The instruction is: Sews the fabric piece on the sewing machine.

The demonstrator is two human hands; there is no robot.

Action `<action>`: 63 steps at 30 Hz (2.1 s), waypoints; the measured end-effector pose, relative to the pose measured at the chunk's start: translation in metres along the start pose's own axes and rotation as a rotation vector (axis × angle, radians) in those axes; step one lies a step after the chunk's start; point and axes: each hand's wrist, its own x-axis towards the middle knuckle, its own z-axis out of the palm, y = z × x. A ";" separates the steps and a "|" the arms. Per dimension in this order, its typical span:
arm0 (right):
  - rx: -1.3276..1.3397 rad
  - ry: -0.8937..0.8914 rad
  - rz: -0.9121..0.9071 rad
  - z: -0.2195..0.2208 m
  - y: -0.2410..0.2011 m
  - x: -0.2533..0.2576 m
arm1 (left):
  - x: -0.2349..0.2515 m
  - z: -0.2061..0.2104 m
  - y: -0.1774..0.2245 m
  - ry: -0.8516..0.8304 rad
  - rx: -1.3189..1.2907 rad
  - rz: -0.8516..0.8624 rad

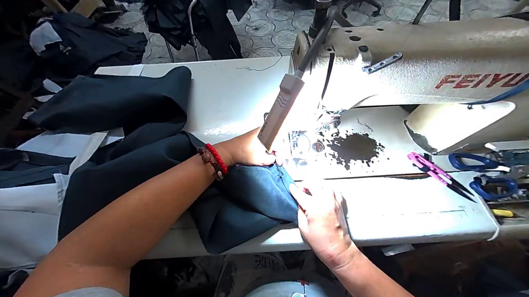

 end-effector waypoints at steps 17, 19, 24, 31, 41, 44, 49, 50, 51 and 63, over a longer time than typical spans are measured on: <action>0.197 -0.369 0.117 -0.021 0.014 0.048 | -0.001 0.001 -0.012 -0.091 0.138 -0.024; 0.193 -0.413 0.147 -0.019 0.012 0.048 | -0.001 0.003 -0.017 -0.094 0.145 0.004; 0.060 -0.393 0.279 -0.018 -0.005 0.043 | -0.001 0.006 -0.017 -0.108 0.195 0.038; -0.017 -0.520 0.361 -0.025 -0.013 0.044 | -0.004 -0.001 0.004 -0.100 0.293 0.058; 0.040 -0.210 0.055 -0.005 -0.014 0.021 | -0.014 -0.002 -0.004 -0.021 0.281 0.137; -0.005 -0.377 0.093 -0.012 -0.018 0.027 | -0.014 -0.003 -0.004 -0.032 0.282 0.134; -0.094 -0.606 0.147 -0.022 -0.027 0.036 | -0.012 -0.007 -0.002 -0.052 0.319 0.153; -0.108 -0.643 0.156 -0.024 -0.029 0.038 | -0.011 -0.007 -0.001 -0.067 0.328 0.151; -0.123 -0.671 0.160 -0.025 -0.030 0.039 | -0.010 -0.009 0.000 -0.094 0.335 0.143; -0.199 -0.777 0.176 -0.031 -0.039 0.042 | 0.032 -0.014 0.091 -0.588 0.666 -0.552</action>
